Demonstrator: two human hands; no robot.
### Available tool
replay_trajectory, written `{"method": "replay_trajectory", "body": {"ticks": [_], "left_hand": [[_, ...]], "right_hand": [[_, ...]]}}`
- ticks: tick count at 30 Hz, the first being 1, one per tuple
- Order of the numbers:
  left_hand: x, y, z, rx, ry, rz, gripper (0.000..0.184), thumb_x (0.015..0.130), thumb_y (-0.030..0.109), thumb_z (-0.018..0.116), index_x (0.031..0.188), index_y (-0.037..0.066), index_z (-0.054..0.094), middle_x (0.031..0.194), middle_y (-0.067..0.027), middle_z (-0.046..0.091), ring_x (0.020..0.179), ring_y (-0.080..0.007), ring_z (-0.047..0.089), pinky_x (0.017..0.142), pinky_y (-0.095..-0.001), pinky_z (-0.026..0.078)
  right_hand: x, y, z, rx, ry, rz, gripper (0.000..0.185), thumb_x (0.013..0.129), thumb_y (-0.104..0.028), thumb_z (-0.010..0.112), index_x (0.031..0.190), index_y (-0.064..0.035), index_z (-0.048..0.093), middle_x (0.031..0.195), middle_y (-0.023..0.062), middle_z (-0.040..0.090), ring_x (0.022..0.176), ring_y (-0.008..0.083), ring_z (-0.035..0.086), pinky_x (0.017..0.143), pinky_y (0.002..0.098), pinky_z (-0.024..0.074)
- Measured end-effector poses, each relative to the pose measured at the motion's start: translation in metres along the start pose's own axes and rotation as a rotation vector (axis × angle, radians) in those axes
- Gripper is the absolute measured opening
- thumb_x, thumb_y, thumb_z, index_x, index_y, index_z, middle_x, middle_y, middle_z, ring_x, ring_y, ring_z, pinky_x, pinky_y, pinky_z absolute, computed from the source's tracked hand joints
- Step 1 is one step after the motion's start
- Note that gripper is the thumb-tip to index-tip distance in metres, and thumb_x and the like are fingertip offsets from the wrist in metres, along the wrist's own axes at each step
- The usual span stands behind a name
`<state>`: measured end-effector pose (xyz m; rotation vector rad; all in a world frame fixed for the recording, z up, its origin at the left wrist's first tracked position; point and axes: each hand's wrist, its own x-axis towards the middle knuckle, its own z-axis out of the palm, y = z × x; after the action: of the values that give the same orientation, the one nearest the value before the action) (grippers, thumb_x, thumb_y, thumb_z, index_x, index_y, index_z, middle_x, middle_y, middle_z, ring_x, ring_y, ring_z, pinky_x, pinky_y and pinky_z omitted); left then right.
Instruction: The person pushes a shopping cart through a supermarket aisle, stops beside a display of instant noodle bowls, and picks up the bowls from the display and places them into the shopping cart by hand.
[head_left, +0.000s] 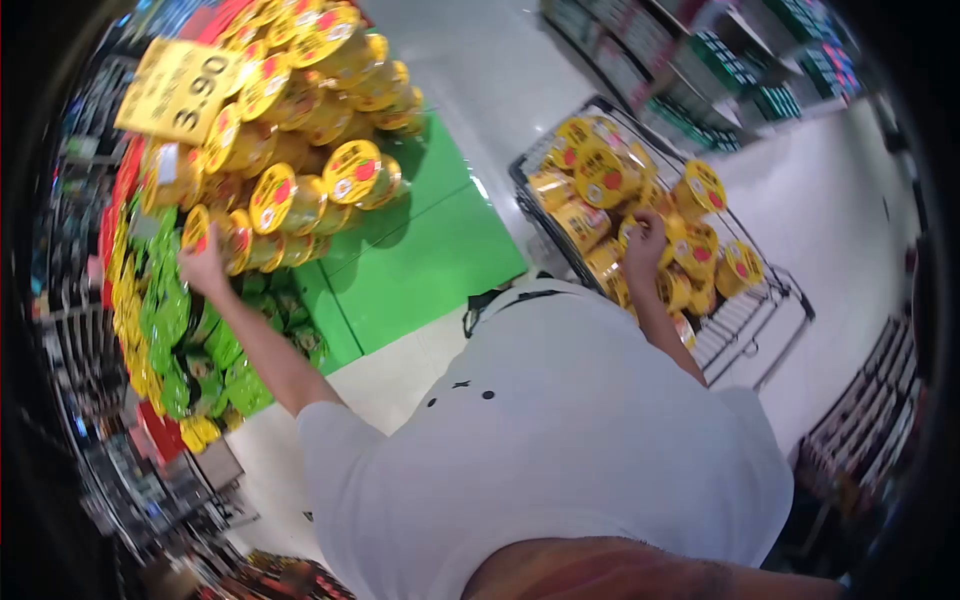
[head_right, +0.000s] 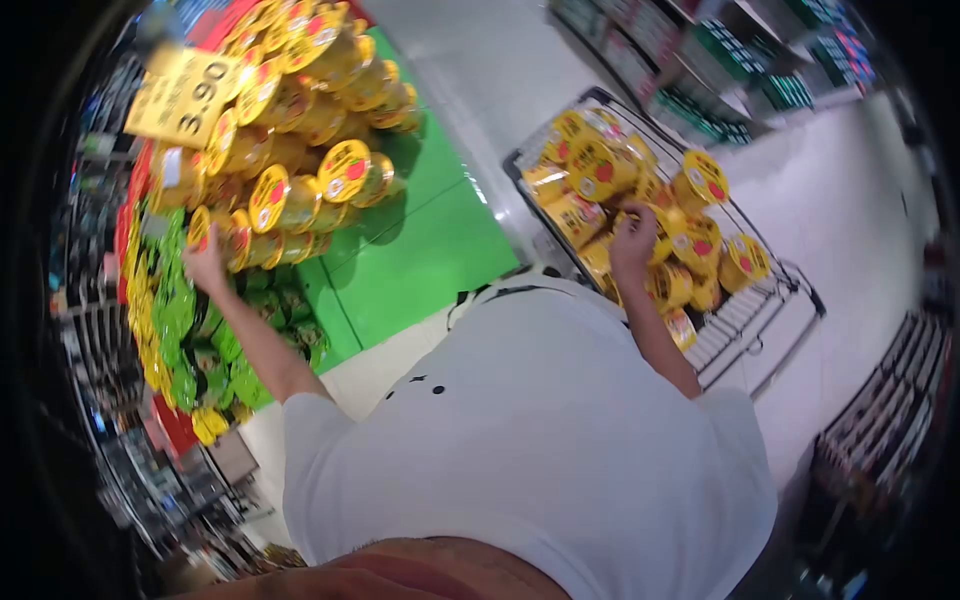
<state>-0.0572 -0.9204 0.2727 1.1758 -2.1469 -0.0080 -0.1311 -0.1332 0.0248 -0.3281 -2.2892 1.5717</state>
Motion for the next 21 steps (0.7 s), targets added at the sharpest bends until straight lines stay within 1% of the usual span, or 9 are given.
{"method": "replay_trajectory", "body": {"ticks": [4, 8, 9, 10, 13, 14, 16, 19, 21], "left_hand": [[-0.030, 0.020, -0.029, 0.020, 0.103, 0.034, 0.083, 0.070, 0.068, 0.091, 0.107, -0.002, 0.063, 0.114, -0.0245, 0.066, 0.113, -0.0439, 0.059, 0.098, -0.0536, 0.051], [-0.114, 0.097, -0.103, 0.010, 0.250, 0.134, 0.074, 0.076, 0.056, 0.093, 0.108, 0.000, 0.058, 0.119, -0.0213, 0.059, 0.114, -0.0418, 0.055, 0.099, -0.0544, 0.049], [-0.136, 0.118, -0.120, -0.060, 0.198, 0.217, 0.070, 0.076, 0.048, 0.095, 0.109, 0.001, 0.056, 0.121, -0.0204, 0.057, 0.116, -0.0402, 0.053, 0.102, -0.0537, 0.047], [-0.158, 0.132, -0.132, -0.125, 0.143, 0.296, 0.066, 0.076, 0.040, 0.097, 0.109, 0.002, 0.055, 0.123, -0.0195, 0.055, 0.117, -0.0387, 0.052, 0.104, -0.0529, 0.046], [-0.221, 0.187, -0.136, -0.443, -0.074, 0.527, 0.065, 0.069, 0.017, 0.100, 0.112, 0.003, 0.054, 0.120, -0.0150, 0.052, 0.119, -0.0337, 0.050, 0.112, -0.0490, 0.041], [-0.242, 0.197, -0.122, -0.491, -0.151, 0.594, 0.070, 0.068, 0.017, 0.100, 0.117, 0.003, 0.053, 0.123, -0.0148, 0.051, 0.119, -0.0331, 0.050, 0.114, -0.0476, 0.040], [-0.295, 0.240, -0.112, -0.771, -0.420, 0.529, 0.076, 0.065, 0.018, 0.101, 0.120, 0.005, 0.050, 0.129, -0.0148, 0.049, 0.126, -0.0332, 0.050, 0.116, -0.0472, 0.039], [-0.353, 0.292, -0.113, -0.747, -0.534, 0.810, 0.089, 0.062, 0.021, 0.102, 0.131, 0.005, 0.048, 0.143, -0.0249, 0.044, 0.139, -0.0427, 0.045, 0.112, -0.0503, 0.046], [-0.378, 0.309, -0.110, -0.819, -0.644, 0.835, 0.089, 0.063, 0.022, 0.102, 0.132, 0.006, 0.047, 0.152, -0.0315, 0.035, 0.141, -0.0469, 0.044, 0.111, -0.0520, 0.048]], "right_hand": [[-0.011, -0.043, -0.003, 0.030, 0.040, 0.085, 0.016, 0.097, 0.001, 0.058, 0.111, -0.0023, 0.067, 0.107, 0.0089, 0.068, 0.087, 0.0169, 0.065, 0.075, 0.0309, 0.0520], [-0.014, -0.061, 0.003, 0.128, -0.003, -0.015, 0.013, 0.097, 0.002, 0.059, 0.107, -0.0018, 0.066, 0.100, 0.0070, 0.069, 0.079, 0.0149, 0.064, 0.069, 0.0288, 0.0512], [-0.015, -0.068, 0.004, 0.184, -0.054, -0.029, 0.012, 0.097, 0.002, 0.059, 0.106, -0.0017, 0.066, 0.098, 0.0067, 0.069, 0.077, 0.0146, 0.064, 0.068, 0.0289, 0.0518], [-0.016, -0.090, -0.002, 0.238, -0.201, 0.045, 0.012, 0.101, 0.000, 0.058, 0.111, -0.0004, 0.065, 0.100, 0.0033, 0.069, 0.086, 0.0086, 0.064, 0.079, 0.0250, 0.0519], [-0.012, -0.119, 0.012, 0.193, -0.491, -0.017, 0.022, 0.100, -0.011, 0.067, 0.120, -0.0014, 0.065, 0.112, 0.0098, 0.071, 0.089, 0.0144, 0.069, 0.075, 0.0305, 0.0571], [-0.013, -0.136, 0.016, 0.189, -0.503, -0.016, 0.022, 0.100, -0.011, 0.067, 0.120, -0.0014, 0.065, 0.112, 0.0098, 0.071, 0.089, 0.0144, 0.069, 0.075, 0.0305, 0.0571], [-0.016, -0.172, 0.026, 0.377, -0.780, 0.008, 0.049, 0.101, -0.027, 0.073, 0.141, -0.0042, 0.055, 0.132, 0.0145, 0.064, 0.110, 0.0187, 0.068, 0.091, 0.0337, 0.0589], [-0.018, -0.192, 0.041, 0.529, -0.917, 0.116, 0.069, 0.102, -0.038, 0.075, 0.154, -0.0069, 0.043, 0.145, 0.0159, 0.056, 0.127, 0.0226, 0.063, 0.105, 0.0383, 0.0555], [-0.013, -0.188, 0.051, 0.617, -0.896, 0.039, 0.070, 0.101, -0.037, 0.075, 0.155, -0.0061, 0.042, 0.142, 0.0133, 0.059, 0.130, 0.0214, 0.061, 0.108, 0.0386, 0.0535]]}}
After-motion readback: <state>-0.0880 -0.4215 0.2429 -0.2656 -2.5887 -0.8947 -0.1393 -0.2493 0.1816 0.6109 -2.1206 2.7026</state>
